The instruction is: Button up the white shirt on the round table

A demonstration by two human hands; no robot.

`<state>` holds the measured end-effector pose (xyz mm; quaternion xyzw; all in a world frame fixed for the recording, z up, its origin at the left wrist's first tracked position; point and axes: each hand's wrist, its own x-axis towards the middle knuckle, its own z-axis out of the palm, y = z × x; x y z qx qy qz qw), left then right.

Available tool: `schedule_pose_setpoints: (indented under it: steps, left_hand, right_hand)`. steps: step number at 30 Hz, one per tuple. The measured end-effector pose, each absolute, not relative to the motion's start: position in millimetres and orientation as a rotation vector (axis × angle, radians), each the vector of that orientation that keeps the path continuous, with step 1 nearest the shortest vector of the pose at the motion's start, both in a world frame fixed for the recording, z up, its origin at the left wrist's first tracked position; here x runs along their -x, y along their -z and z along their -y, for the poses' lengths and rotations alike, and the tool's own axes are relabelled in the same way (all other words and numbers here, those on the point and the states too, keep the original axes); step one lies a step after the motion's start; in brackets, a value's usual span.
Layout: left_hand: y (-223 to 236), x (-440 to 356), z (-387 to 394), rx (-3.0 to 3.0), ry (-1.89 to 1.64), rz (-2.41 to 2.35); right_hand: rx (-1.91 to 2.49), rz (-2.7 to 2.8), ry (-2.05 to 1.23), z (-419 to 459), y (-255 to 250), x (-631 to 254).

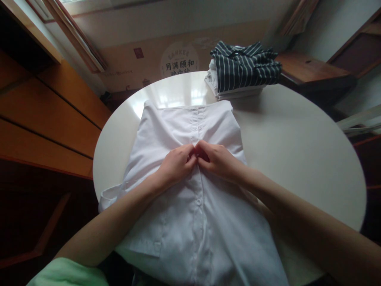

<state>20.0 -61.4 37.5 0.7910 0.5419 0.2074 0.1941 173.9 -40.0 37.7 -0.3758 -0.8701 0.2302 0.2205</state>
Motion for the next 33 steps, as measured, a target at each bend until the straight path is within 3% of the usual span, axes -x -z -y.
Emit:
schedule_pose_setpoints:
  steps: [33]
  left_hand:
    - [-38.9,-20.6,62.4,-2.271,-0.562,-1.516]
  right_hand:
    - [1.066,2.419,-0.630,41.0,-39.9,-173.6]
